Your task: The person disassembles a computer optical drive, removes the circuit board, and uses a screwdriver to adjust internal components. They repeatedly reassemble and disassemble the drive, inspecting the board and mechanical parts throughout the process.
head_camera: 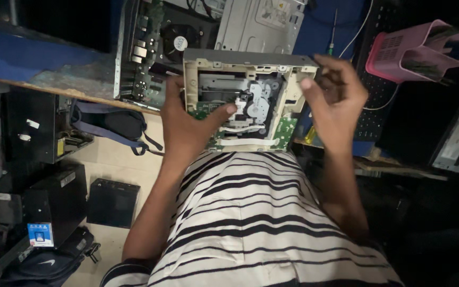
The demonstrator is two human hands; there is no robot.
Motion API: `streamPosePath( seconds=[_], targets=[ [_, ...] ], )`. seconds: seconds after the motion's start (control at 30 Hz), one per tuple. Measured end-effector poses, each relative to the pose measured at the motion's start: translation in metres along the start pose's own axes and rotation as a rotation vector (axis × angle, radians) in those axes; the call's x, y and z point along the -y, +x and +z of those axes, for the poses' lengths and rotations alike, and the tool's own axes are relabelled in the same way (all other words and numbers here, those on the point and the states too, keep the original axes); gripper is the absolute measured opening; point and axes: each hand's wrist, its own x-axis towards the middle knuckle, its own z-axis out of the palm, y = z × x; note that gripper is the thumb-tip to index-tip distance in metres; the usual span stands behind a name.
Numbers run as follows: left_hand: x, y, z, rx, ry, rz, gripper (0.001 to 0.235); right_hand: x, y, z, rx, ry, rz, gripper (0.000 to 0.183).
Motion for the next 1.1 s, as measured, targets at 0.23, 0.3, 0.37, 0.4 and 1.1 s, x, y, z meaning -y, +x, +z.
streamPosePath(
  seconds=[0.23,0.3,0.37,0.4,1.1],
  targets=[
    [-0.009,-0.001,0.01,-0.018,0.08,0.049,0.074,0.004,-0.003,0.009,-0.124,-0.412,-0.167,0.025],
    [-0.01,0.0,0.01,-0.006,0.077,0.034,0.075,-0.001,-0.002,0.012,-0.152,-0.374,-0.149,0.028],
    [-0.012,-0.001,0.01,-0.02,0.084,0.08,0.075,-0.01,0.0,0.013,-0.185,-0.315,-0.131,0.027],
    [-0.013,-0.002,0.011,-0.027,0.086,0.102,0.075,-0.014,0.0,0.013,-0.201,-0.286,-0.123,0.026],
    [0.002,0.006,0.015,0.039,-0.315,0.013,0.055,-0.04,-0.03,0.02,-0.062,0.452,0.092,0.059]
  ],
)
